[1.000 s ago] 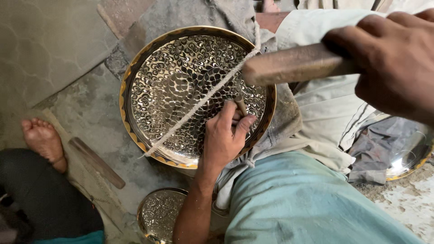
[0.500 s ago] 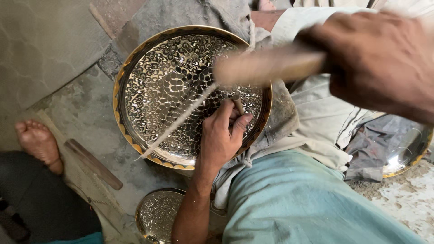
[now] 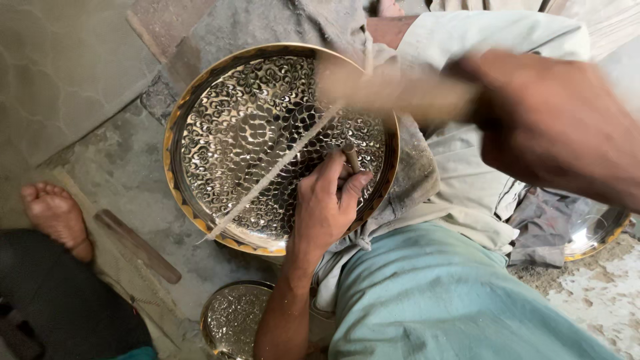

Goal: The person hammers a metal tray using a wooden mallet and a small metal punch to create a textured pattern. The tray is held steady on a cloth-covered surface while the person repeatedly strikes the punch to form indentations across the surface.

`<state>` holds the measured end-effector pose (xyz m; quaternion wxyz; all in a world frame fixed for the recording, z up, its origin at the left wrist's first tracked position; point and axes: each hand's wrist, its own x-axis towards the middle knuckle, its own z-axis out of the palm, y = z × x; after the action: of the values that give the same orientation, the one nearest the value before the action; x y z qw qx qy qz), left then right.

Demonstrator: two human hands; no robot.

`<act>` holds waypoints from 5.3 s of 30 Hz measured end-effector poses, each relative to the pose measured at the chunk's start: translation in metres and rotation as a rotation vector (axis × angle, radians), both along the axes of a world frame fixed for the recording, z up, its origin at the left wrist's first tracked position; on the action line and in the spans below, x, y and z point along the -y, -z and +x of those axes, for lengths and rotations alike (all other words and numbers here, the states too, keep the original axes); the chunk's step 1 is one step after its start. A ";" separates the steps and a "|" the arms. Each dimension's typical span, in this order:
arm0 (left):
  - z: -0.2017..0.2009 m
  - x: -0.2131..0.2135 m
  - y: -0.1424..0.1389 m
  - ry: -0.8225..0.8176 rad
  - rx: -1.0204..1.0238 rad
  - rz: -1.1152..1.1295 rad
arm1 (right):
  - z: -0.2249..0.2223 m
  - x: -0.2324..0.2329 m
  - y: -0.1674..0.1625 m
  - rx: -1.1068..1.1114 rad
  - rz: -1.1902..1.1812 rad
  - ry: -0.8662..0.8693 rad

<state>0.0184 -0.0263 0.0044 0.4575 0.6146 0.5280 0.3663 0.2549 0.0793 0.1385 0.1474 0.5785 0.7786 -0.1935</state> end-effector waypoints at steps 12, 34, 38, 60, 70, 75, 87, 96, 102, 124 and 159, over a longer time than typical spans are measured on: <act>-0.002 -0.001 -0.003 0.024 -0.053 -0.039 | 0.016 0.009 0.012 -0.049 -0.108 0.116; -0.004 0.004 0.007 0.061 -0.033 -0.011 | 0.013 0.008 0.008 0.297 -0.006 -0.282; -0.005 0.001 0.001 0.087 -0.059 -0.040 | 0.020 0.016 0.008 -0.014 0.089 -0.084; -0.010 -0.011 -0.010 0.210 -0.019 -0.040 | 0.043 0.052 0.034 0.001 0.412 -0.133; -0.010 -0.014 -0.012 0.240 -0.057 -0.048 | 0.051 0.032 0.052 -0.836 -0.065 0.329; -0.011 -0.015 -0.011 0.224 -0.047 -0.015 | 0.045 0.033 0.044 -0.217 0.124 -0.001; -0.009 -0.012 -0.005 0.264 -0.095 -0.071 | 0.040 0.031 0.036 0.191 0.122 -0.235; -0.012 -0.013 -0.012 0.241 -0.065 -0.085 | 0.042 0.039 0.043 -0.455 0.126 0.140; -0.013 -0.014 -0.011 0.230 -0.042 0.005 | 0.040 0.041 0.046 -0.267 0.226 -0.038; -0.015 -0.014 -0.014 0.263 -0.086 -0.089 | 0.039 0.054 0.046 -0.131 0.071 0.123; -0.038 0.029 -0.021 -0.140 0.180 -0.050 | 0.074 0.107 0.065 -0.245 0.323 0.395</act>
<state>-0.0195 -0.0550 0.0257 0.4914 0.5294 0.5353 0.4378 0.3294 -0.0282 0.0737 -0.0824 0.7073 0.6836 -0.1603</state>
